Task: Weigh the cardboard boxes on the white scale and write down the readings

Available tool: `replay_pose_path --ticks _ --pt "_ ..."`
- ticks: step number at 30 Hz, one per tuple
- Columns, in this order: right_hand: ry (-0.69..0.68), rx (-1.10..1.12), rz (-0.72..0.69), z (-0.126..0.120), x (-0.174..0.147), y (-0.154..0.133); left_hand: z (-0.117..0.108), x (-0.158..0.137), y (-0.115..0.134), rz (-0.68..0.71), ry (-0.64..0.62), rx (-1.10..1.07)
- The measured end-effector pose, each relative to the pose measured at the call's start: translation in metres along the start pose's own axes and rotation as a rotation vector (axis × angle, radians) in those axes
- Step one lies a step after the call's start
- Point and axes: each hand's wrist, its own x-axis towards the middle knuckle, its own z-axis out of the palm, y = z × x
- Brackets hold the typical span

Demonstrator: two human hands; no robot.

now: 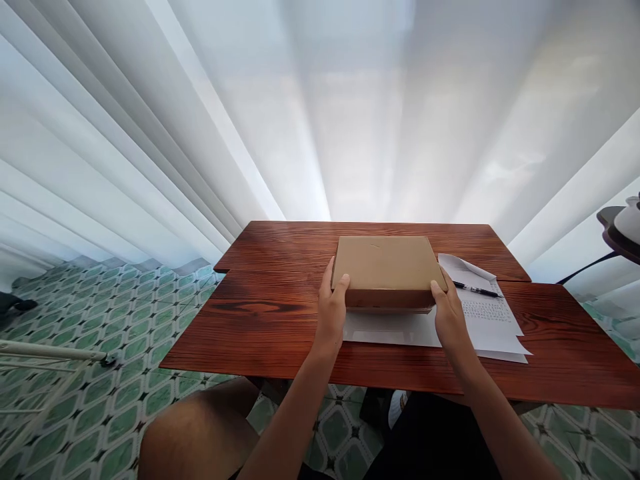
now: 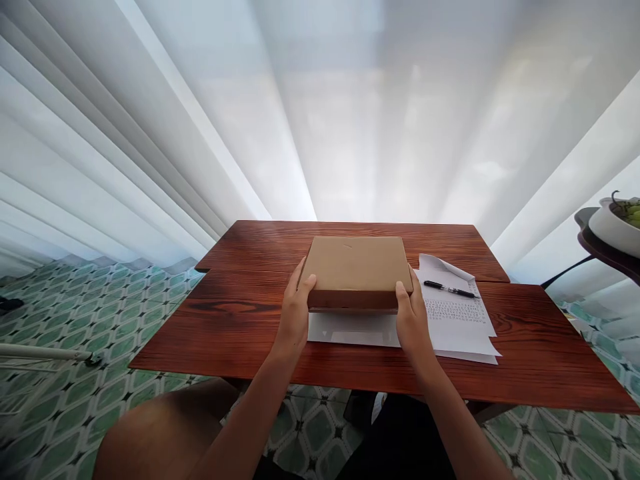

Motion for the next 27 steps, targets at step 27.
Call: replay_pose_path --ticks 27 --pt "-0.412 -0.034 -0.134 0.171 -0.02 -0.025 -0.146 0.049 -0.002 0.229 0.607 -0.045"
